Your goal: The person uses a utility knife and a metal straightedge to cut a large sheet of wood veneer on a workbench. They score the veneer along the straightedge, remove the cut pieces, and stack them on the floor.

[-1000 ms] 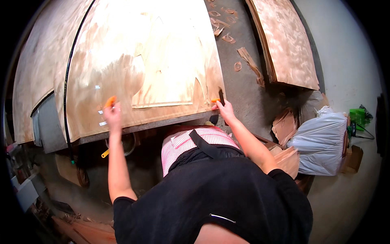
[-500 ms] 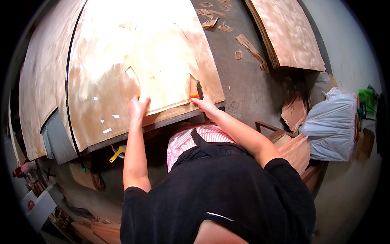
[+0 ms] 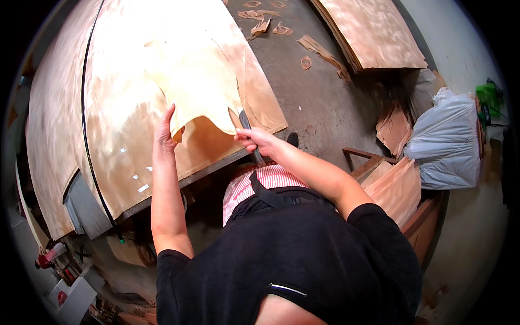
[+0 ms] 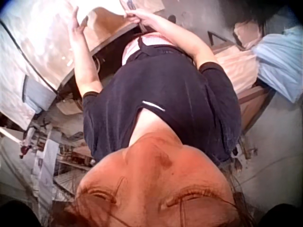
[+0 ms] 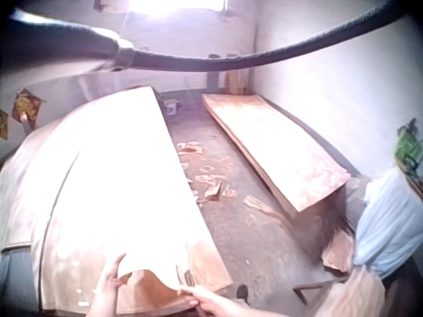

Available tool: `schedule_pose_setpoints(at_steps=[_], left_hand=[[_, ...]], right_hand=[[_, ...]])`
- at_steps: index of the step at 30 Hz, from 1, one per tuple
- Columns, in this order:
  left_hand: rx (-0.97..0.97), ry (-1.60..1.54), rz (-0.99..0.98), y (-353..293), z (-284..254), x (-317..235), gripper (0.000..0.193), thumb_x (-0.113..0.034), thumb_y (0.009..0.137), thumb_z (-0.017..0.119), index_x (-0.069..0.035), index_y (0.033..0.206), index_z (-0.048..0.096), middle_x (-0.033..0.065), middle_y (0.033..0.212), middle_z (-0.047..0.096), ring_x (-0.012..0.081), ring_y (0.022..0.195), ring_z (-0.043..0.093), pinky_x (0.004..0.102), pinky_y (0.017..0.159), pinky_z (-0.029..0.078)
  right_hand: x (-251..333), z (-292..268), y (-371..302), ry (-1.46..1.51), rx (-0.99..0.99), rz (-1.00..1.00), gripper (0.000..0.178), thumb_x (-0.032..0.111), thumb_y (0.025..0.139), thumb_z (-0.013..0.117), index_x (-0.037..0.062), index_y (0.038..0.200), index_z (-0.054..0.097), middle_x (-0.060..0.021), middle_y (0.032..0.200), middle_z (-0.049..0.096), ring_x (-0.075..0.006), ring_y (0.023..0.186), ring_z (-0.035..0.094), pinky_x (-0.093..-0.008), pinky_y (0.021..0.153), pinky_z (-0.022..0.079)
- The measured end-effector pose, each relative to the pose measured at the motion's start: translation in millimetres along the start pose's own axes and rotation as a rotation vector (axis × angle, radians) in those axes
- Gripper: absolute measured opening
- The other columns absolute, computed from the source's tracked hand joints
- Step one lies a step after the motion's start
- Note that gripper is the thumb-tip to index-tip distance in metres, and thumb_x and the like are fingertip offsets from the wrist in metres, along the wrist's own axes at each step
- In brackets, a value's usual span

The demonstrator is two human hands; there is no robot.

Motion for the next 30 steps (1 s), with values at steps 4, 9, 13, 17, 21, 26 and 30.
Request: schedule_pose_setpoints(at_steps=[4,9,13,17,21,26,30], left_hand=[[0.094,0.046,0.019,-0.1,20.8,-16.2,0.033,-0.025,0.079,0.061,-0.003,0.103,0.054,0.0069,0.085,0.063,0.0162,0.066,0.062,0.024,0.048,0.05],[0.01,0.264,0.214,-15.3,32.9,-12.0,0.038,-0.021,0.08,0.058,0.001,0.111,0.049,0.0108,0.1,0.059,0.0191,0.087,0.059,0.0298,0.071,0.05],[-0.077,0.567,0.115,-12.1,0.1,35.7,0.035,-0.021,0.082,0.057,0.001,0.109,0.053,0.006,0.1,0.058,0.0138,0.089,0.055,0.0271,0.075,0.046],[-0.176,1.006,0.016,-9.3,10.9,79.2,0.025,-0.023,0.077,0.064,-0.002,0.09,0.061,0.002,0.079,0.061,0.0073,0.069,0.054,0.0218,0.06,0.042],[-0.186,1.29,0.026,2.2,-12.6,101.4,0.029,-0.029,0.076,0.064,0.0,0.082,0.063,0.0072,0.07,0.063,0.0125,0.064,0.058,0.0257,0.058,0.044],[-0.276,1.684,0.134,-11.1,13.8,97.3,0.035,-0.038,0.071,0.063,-0.004,0.079,0.064,0.0131,0.071,0.063,0.0234,0.067,0.061,0.0327,0.062,0.046],[-0.291,1.744,0.144,-14.8,24.7,95.1,0.034,-0.038,0.071,0.063,-0.005,0.08,0.064,0.0127,0.073,0.063,0.0258,0.071,0.061,0.035,0.065,0.046]], right_hand=[[58.9,-0.7,-9.1,-0.011,-0.027,-0.22,0.014,0.017,0.082,0.054,0.0053,0.075,0.052,0.0044,0.059,0.042,-0.0016,0.041,0.028,-0.0163,0.034,0.019],[133.4,17.8,-76.4,-0.286,-0.188,-0.631,0.014,0.016,0.08,0.057,0.0063,0.072,0.051,0.0037,0.062,0.046,0.0005,0.042,0.033,-0.0151,0.034,0.022],[111.0,-12.1,-76.9,-0.721,-0.424,-0.859,0.018,0.021,0.079,0.059,0.0032,0.083,0.056,0.0018,0.069,0.052,-0.0054,0.059,0.046,-0.0202,0.053,0.038],[54.8,-97.7,-30.9,-0.791,-0.65,-0.578,0.029,0.024,0.075,0.064,-0.0006,0.089,0.057,-0.0013,0.075,0.056,-0.0098,0.07,0.051,-0.0251,0.065,0.043],[19.0,-133.3,-4.3,-0.846,-0.73,-0.533,0.031,0.022,0.071,0.066,-0.0013,0.089,0.057,-0.0048,0.073,0.059,-0.0131,0.068,0.055,-0.0271,0.064,0.045],[17.6,-119.3,-18.9,-0.966,-0.834,-0.478,0.033,0.025,0.067,0.067,0.0019,0.089,0.057,-0.0085,0.071,0.061,-0.0193,0.067,0.06,-0.0305,0.063,0.047],[17.9,-113.9,-26.6,-1.022,-0.872,-0.442,0.033,0.027,0.066,0.067,0.0032,0.087,0.057,-0.008,0.069,0.06,-0.0204,0.065,0.06,-0.0311,0.062,0.047]])
Point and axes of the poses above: each hand's wrist, its own y-axis towards the middle knuckle, its own z-axis out of the palm, x = y × z, the point moved 2 cm from there along y, towards the middle knuckle
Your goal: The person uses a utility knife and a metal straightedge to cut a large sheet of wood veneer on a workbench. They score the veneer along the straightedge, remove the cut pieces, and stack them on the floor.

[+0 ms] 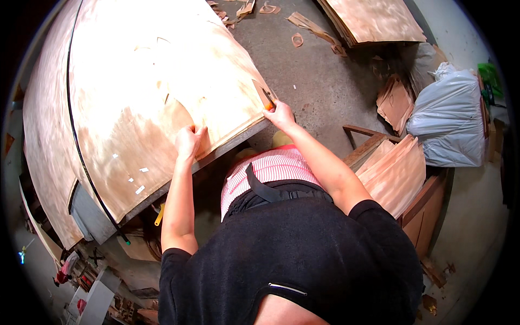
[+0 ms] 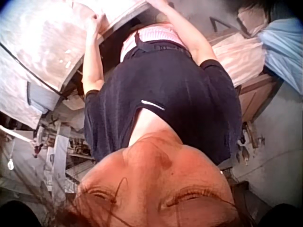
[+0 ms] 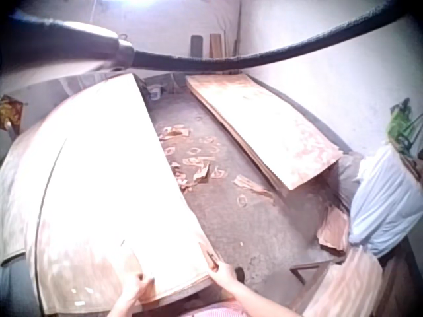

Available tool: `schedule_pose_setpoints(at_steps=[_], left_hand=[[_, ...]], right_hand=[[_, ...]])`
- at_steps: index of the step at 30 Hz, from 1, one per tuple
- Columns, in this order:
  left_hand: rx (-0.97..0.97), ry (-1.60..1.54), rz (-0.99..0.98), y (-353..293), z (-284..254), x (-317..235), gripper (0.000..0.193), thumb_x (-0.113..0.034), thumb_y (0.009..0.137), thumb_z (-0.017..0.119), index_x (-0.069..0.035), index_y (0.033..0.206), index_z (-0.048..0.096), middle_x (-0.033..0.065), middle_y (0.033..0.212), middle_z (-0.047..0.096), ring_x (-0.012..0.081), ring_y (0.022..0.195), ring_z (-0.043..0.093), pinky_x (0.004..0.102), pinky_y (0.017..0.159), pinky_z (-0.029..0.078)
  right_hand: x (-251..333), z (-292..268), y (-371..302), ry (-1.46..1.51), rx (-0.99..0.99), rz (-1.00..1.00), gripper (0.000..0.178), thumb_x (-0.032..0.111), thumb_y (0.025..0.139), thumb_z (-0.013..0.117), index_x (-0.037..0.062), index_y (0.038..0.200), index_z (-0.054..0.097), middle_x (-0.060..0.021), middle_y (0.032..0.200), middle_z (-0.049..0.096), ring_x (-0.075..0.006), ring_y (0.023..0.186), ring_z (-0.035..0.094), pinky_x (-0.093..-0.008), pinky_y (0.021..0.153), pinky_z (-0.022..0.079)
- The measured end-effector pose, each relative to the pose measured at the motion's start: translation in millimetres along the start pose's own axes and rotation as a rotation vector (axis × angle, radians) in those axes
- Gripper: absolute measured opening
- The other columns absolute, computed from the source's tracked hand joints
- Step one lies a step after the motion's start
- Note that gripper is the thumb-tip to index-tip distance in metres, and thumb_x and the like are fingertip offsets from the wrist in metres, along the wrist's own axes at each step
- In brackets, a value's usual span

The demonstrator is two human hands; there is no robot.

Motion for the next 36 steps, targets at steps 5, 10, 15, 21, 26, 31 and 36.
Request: schedule_pose_setpoints(at_steps=[5,10,15,21,26,31,36], left_hand=[[-0.005,0.043,-0.007,-0.2,0.3,-3.9,0.035,-0.04,0.071,0.062,-0.006,0.082,0.064,0.0131,0.077,0.064,0.0266,0.074,0.061,0.0355,0.067,0.046],[0.006,0.036,-0.035,2.9,5.0,2.6,0.036,-0.04,0.071,0.062,-0.007,0.083,0.064,0.0131,0.078,0.064,0.0271,0.077,0.061,0.0359,0.068,0.046],[0.025,0.054,-0.032,2.9,3.5,0.6,0.036,-0.04,0.071,0.062,-0.007,0.085,0.064,0.0131,0.079,0.064,0.027,0.078,0.061,0.0361,0.069,0.046],[0.024,0.057,-0.013,2.1,2.8,0.5,0.036,-0.04,0.071,0.062,-0.007,0.085,0.064,0.0131,0.078,0.063,0.0274,0.077,0.061,0.036,0.069,0.046],[0.076,0.25,-0.064,0.1,-6.6,-8.7,0.038,-0.041,0.071,0.063,-0.008,0.088,0.063,0.0124,0.086,0.062,0.0281,0.08,0.059,0.0367,0.07,0.046],[-0.467,0.189,0.221,9.2,-32.9,-21.8,0.039,-0.03,0.073,0.063,-0.006,0.103,0.056,0.0118,0.112,0.051,0.0267,0.1,0.051,0.0367,0.079,0.044],[-0.429,0.102,0.637,53.3,-0.8,-65.2,0.041,-0.017,0.078,0.056,-0.008,0.117,0.048,0.0133,0.123,0.044,0.0268,0.11,0.045,0.0351,0.089,0.04]], right_hand=[[-11.5,3.5,1.9,0.016,0.004,-0.002,0.036,0.028,0.066,0.068,0.0019,0.088,0.057,-0.0085,0.068,0.06,-0.0195,0.063,0.059,-0.0311,0.061,0.047],[-10.9,2.3,3.8,-0.027,0.057,-0.001,0.035,0.028,0.066,0.066,0.0036,0.089,0.057,-0.0095,0.071,0.061,-0.0228,0.068,0.06,-0.0331,0.063,0.047],[-9.5,0.8,4.0,-0.054,0.076,0.021,0.034,0.028,0.065,0.066,0.0041,0.088,0.058,-0.0103,0.073,0.061,-0.0234,0.07,0.06,-0.0335,0.064,0.047],[-10.9,1.7,6.3,-0.049,0.106,0.01,0.034,0.029,0.065,0.065,0.005,0.089,0.058,-0.0103,0.074,0.062,-0.0234,0.071,0.061,-0.0338,0.065,0.047],[-3.8,-1.3,4.6,-0.078,0.121,0.006,0.032,0.028,0.065,0.064,0.0049,0.086,0.058,-0.0108,0.074,0.061,-0.0241,0.07,0.06,-0.0344,0.064,0.047],[-8.3,-1.3,5.9,-0.045,0.132,-0.008,0.03,0.028,0.066,0.063,0.0046,0.083,0.057,-0.0111,0.071,0.06,-0.0245,0.069,0.06,-0.0349,0.062,0.046],[-16.2,1.9,11.2,-0.064,0.119,-0.055,0.031,0.029,0.066,0.064,0.0046,0.084,0.058,-0.0103,0.068,0.06,-0.0245,0.066,0.06,-0.035,0.061,0.046]])
Point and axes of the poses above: each hand's wrist, its own y-axis towards the middle knuckle, its own z-axis out of the palm, x = y × z, the point moved 2 cm from there along y, towards the middle knuckle
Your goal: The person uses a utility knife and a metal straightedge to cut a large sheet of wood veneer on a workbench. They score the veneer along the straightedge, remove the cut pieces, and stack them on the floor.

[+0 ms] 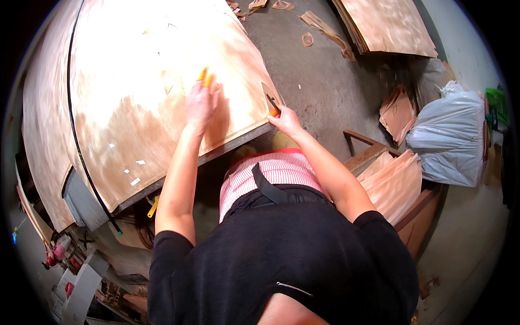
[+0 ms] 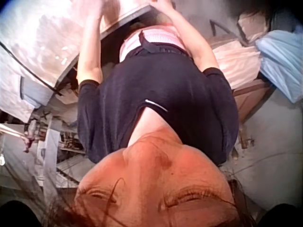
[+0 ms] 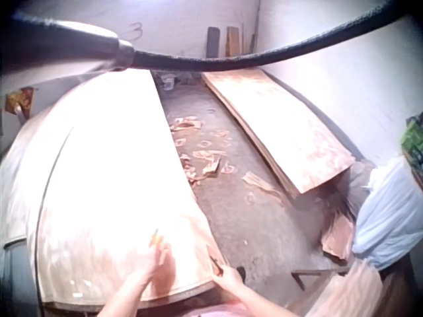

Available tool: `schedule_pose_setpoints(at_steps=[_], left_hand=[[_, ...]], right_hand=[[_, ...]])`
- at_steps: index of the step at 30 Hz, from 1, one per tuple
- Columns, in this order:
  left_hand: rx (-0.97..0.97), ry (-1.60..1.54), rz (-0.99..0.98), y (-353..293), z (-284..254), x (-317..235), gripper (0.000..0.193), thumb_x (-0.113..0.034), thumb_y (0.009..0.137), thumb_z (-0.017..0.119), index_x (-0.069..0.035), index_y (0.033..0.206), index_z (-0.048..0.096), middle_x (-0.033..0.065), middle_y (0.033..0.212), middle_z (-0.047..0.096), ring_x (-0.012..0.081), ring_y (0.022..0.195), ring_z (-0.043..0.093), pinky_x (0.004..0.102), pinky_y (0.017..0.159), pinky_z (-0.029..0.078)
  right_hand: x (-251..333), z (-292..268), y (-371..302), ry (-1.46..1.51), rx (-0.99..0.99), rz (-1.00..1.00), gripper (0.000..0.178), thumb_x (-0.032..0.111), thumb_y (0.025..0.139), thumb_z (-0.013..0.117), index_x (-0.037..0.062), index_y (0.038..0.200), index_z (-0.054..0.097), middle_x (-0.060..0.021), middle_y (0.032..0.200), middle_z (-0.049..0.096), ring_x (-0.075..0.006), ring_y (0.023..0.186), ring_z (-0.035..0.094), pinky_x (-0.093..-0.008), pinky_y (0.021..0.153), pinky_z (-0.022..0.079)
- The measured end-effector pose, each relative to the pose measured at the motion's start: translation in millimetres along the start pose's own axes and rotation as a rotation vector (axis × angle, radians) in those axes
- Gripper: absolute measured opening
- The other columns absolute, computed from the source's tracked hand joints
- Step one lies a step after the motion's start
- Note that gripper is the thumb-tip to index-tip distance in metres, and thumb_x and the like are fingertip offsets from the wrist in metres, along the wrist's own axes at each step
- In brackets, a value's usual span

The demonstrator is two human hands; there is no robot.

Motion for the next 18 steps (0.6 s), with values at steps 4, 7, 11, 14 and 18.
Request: schedule_pose_setpoints(at_steps=[4,7,11,14,18], left_hand=[[0.089,0.083,0.132,15.5,39.4,-9.1,0.044,-0.026,0.08,0.051,-0.013,0.122,0.045,0.009,0.128,0.04,0.0239,0.121,0.034,0.0401,0.1,0.026],[0.109,0.066,0.154,13.5,41.1,-10.2,0.044,-0.026,0.081,0.049,-0.013,0.123,0.045,0.0071,0.13,0.039,0.0217,0.123,0.032,0.04,0.102,0.022],[0.12,0.048,0.132,13.8,36.6,-7.0,0.041,-0.025,0.081,0.048,-0.013,0.12,0.047,0.0052,0.131,0.038,0.0207,0.122,0.033,0.0396,0.102,0.023],[0.106,0.029,0.137,15.3,35.7,-6.1,0.04,-0.025,0.081,0.048,-0.013,0.12,0.048,0.0051,0.131,0.038,0.0206,0.122,0.034,0.0395,0.101,0.024],[0.098,0.022,0.147,13.8,34.8,-4.1,0.04,-0.022,0.081,0.047,-0.013,0.12,0.047,0.0053,0.132,0.037,0.0211,0.121,0.035,0.0387,0.1,0.025]], right_hand=[[4.2,-2.8,-2.7,-0.004,0.041,0.021,0.032,0.03,0.067,0.065,0.0038,0.085,0.057,-0.0105,0.067,0.059,-0.0251,0.065,0.059,-0.0347,0.06,0.046],[6.4,-3.3,-11.4,-0.05,0.011,0.024,0.033,0.03,0.068,0.064,0.0025,0.084,0.057,-0.0112,0.067,0.059,-0.0246,0.065,0.059,-0.0344,0.059,0.046],[-12.9,-20.7,-28.4,0.041,-0.041,0.006,0.03,0.023,0.076,0.058,-0.0013,0.09,0.05,-0.0111,0.07,0.058,-0.0235,0.064,0.058,-0.0364,0.058,0.045],[-1.4,-32.3,-39.5,0.173,0.031,-0.272,0.023,0.016,0.083,0.047,-0.0026,0.096,0.046,-0.0093,0.071,0.058,-0.02,0.057,0.056,-0.0341,0.053,0.046],[61.7,-20.2,-42.6,0.298,0.424,0.011,0.039,0.009,0.087,0.035,-0.0019,0.123,0.024,-0.0067,0.072,0.057,-0.0121,0.044,0.051,-0.0261,0.041,0.044]])
Point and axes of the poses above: each hand's wrist, its own y-axis towards the middle knuckle, its own z-axis out of the palm, x = y × z, the point moved 2 cm from there along y, towards the middle knuckle
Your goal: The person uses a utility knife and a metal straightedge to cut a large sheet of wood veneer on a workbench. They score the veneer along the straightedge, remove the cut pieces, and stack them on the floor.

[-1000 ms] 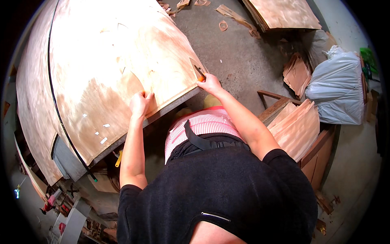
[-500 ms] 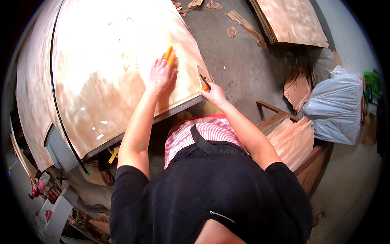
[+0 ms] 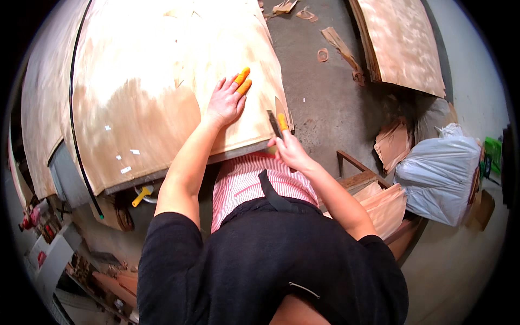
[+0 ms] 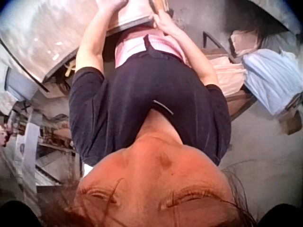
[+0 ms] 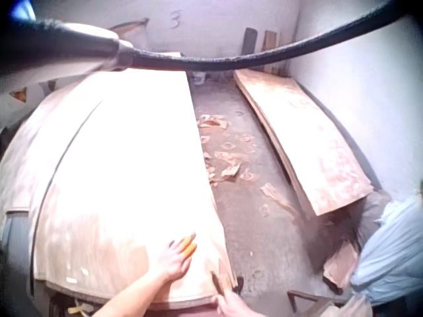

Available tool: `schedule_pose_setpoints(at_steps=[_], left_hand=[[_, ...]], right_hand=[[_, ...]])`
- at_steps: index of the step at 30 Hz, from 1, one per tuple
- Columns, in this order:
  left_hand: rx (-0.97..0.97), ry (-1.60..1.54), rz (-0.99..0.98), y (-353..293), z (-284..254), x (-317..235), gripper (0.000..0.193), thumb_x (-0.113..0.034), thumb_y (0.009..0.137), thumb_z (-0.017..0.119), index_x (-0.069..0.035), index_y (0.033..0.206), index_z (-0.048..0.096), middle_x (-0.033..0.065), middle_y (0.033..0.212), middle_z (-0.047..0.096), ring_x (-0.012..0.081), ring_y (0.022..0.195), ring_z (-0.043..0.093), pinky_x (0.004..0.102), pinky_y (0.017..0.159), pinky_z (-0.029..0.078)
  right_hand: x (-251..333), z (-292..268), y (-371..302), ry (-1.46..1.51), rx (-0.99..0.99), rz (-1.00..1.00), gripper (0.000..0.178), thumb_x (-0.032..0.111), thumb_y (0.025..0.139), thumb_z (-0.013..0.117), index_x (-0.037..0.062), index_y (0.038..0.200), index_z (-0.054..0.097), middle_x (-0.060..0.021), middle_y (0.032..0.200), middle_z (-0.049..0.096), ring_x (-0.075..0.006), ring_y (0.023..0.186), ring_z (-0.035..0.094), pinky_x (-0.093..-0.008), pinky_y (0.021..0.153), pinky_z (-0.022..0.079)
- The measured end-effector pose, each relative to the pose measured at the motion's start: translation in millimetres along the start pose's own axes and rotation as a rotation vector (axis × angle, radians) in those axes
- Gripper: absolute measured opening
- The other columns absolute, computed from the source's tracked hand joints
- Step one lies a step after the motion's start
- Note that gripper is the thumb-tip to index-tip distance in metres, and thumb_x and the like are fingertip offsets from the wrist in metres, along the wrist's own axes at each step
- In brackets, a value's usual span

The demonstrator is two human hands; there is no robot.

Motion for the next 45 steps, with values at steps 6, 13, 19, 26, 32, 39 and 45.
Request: schedule_pose_setpoints(at_steps=[6,13,19,26,32,39,45], left_hand=[[-0.062,-0.103,-0.015,10.5,8.5,16.4,0.042,-0.022,0.082,0.045,-0.013,0.122,0.045,0.0109,0.128,0.04,0.0228,0.122,0.033,0.0408,0.101,0.023],[-0.001,-0.045,0.101,6.3,4.7,17.8,0.038,-0.024,0.082,0.044,-0.019,0.119,0.05,0.006,0.127,0.042,0.0212,0.124,0.03,0.0434,0.103,0.019],[-0.002,-0.038,0.101,4.5,6.8,17.0,0.042,-0.033,0.079,0.05,-0.018,0.118,0.051,0.0073,0.13,0.039,0.0215,0.125,0.029,0.0434,0.103,0.018],[0.118,0.064,0.094,6.2,10.5,16.7,0.06,-0.052,0.072,0.053,-0.019,0.122,0.049,0.0103,0.134,0.034,0.0216,0.129,0.022,0.0418,0.105,0.011],[0.111,0.046,0.088,6.2,10.0,12.3,0.06,-0.051,0.072,0.053,-0.018,0.122,0.048,0.0092,0.135,0.034,0.0221,0.129,0.022,0.0413,0.105,0.01],[0.122,0.077,0.089,7.2,10.0,11.9,0.064,-0.054,0.07,0.054,-0.019,0.122,0.048,0.0081,0.134,0.034,0.0214,0.129,0.022,0.0407,0.105,0.009],[0.093,0.038,0.104,11.2,3.8,8.1,0.067,-0.053,0.065,0.058,-0.016,0.121,0.049,0.0094,0.129,0.04,0.0212,0.127,0.024,0.0409,0.104,0.014]], right_hand=[[27.1,53.4,48.2,0.017,-0.141,-0.02,0.045,0.01,0.089,0.034,0.0025,0.131,0.02,-0.0082,0.072,0.055,-0.0149,0.047,0.051,-0.0276,0.041,0.043],[31.9,79.4,76.7,-0.372,-0.387,0.065,0.057,0.017,0.089,0.025,0.0113,0.137,-0.004,-0.0268,0.106,0.051,-0.0371,0.092,0.054,-0.0397,0.081,0.042],[33.7,106.5,53.8,-0.321,-0.406,0.204,0.051,0.032,0.091,0.015,0.0134,0.137,0.002,-0.0281,0.111,0.049,-0.0409,0.098,0.051,-0.0426,0.087,0.037],[-48.8,152.5,-18.8,-0.6,-0.423,-0.044,0.025,0.005,0.078,0.04,-0.0085,0.099,0.044,-0.0248,0.08,0.052,-0.0394,0.065,0.056,-0.0468,0.057,0.046],[-97.0,134.4,-89.4,-0.461,-0.219,0.053,0.017,0.01,0.082,0.038,0.0018,0.091,0.05,-0.0142,0.079,0.054,-0.0316,0.072,0.057,-0.042,0.061,0.045],[-34.2,25.0,-19.7,-0.583,-0.435,-0.358,0.013,0.012,0.081,0.039,0.0056,0.08,0.05,-0.0124,0.076,0.054,-0.0323,0.07,0.055,-0.0402,0.058,0.045],[18.4,-26.3,57.3,-0.751,-0.193,-0.282,0.025,0.025,0.084,0.036,0.0077,0.093,0.053,-0.0135,0.085,0.059,-0.0318,0.082,0.056,-0.0392,0.068,0.044]])
Point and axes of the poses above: each hand's wrist, its own y-axis towards the middle knuckle, its own z-axis out of the palm, x = y × z, the point moved 2 cm from there along y, towards the middle knuckle
